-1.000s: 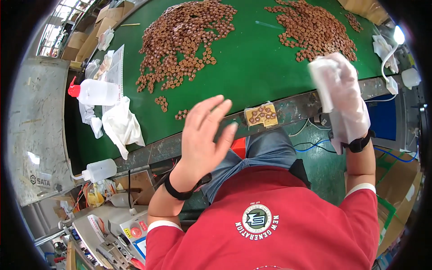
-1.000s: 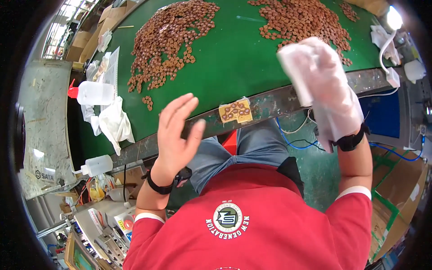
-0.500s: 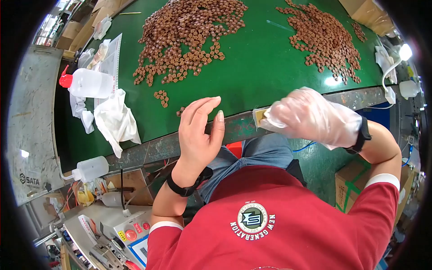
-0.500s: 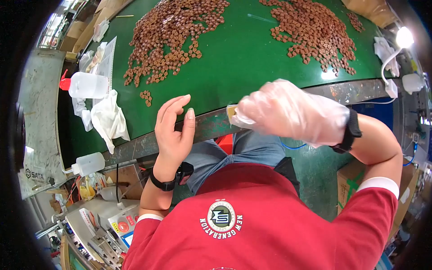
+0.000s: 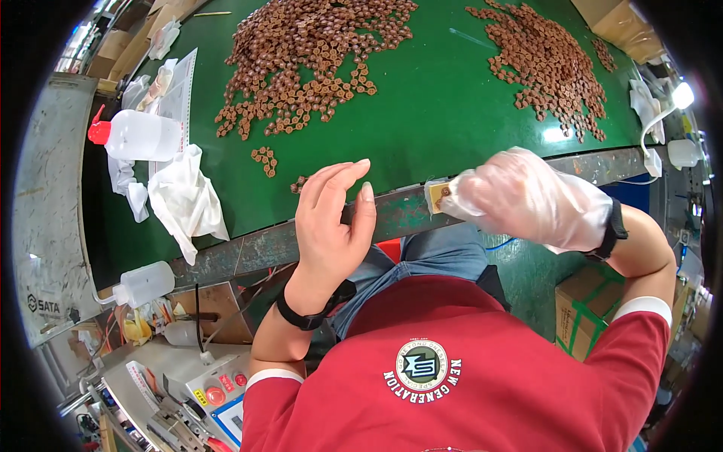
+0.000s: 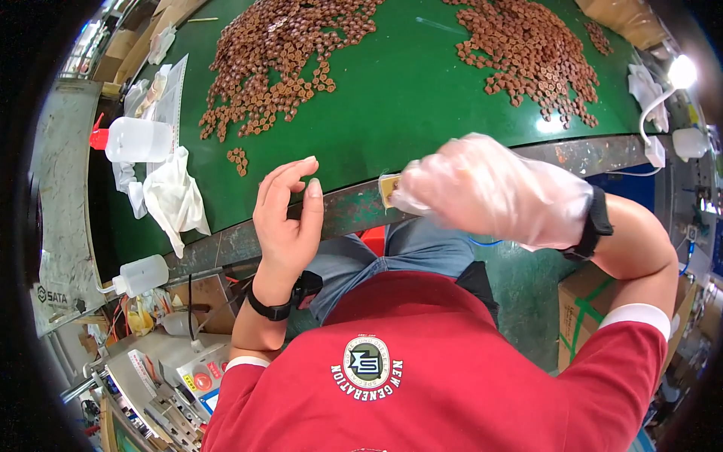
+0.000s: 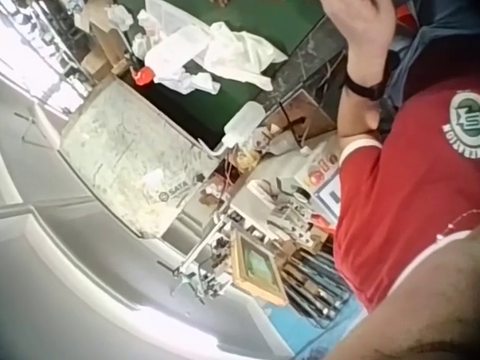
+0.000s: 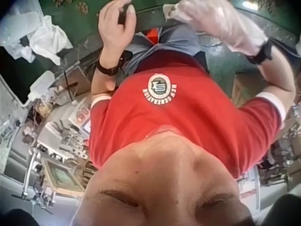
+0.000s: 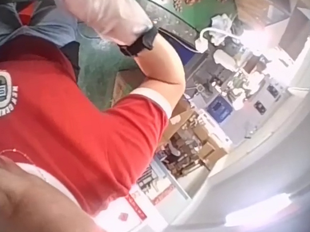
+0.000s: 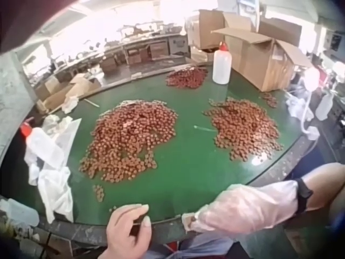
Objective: The person wipes a small rectangular object with a cloth, then picks up small brown components one by one and places them onto the object. After assembling several pieces, they spray the cloth with a bottle and continue cleaning and arranging the components.
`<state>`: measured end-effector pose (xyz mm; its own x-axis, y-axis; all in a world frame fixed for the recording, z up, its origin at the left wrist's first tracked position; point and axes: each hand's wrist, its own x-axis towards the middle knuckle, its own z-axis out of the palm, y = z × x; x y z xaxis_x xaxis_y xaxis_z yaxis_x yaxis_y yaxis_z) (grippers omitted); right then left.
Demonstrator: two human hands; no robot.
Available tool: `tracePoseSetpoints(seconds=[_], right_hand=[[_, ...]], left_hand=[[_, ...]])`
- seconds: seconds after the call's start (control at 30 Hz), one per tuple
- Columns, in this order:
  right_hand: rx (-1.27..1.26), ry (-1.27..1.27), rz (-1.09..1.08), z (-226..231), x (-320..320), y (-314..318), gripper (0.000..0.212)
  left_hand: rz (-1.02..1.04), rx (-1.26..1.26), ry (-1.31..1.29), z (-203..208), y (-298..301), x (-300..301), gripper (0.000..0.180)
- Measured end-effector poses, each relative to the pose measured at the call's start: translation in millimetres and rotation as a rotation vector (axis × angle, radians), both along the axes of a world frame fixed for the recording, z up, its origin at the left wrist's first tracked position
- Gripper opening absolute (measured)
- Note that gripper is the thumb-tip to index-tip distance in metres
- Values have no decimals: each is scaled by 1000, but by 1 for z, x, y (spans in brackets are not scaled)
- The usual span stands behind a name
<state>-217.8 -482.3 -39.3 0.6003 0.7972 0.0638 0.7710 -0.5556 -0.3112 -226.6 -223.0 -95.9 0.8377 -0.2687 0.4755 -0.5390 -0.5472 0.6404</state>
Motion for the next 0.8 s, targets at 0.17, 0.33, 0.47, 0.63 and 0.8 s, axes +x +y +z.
tracePoseSetpoints(seconds=[0.17, 0.33, 0.47, 0.63, 0.8], right_hand=[[86, -43, 51, -11, 4, 37, 12], [99, -47, -16, -14, -4, 5, 11], [74, -201, -106, -10, -6, -7, 12], [2, -156, -151, -9, -8, 16, 13], [-65, -114, -231, -5, -7, 30, 14]], left_hand=[[-23, 5, 5, -3, -2, 3, 28], [8, 7, -27, -2, 1, -1, 28], [-14, -4, -15, -1, 2, -1, 28], [-31, -10, -14, -2, -1, 2, 29], [-16, 15, -68, -1, -2, 1, 28]])
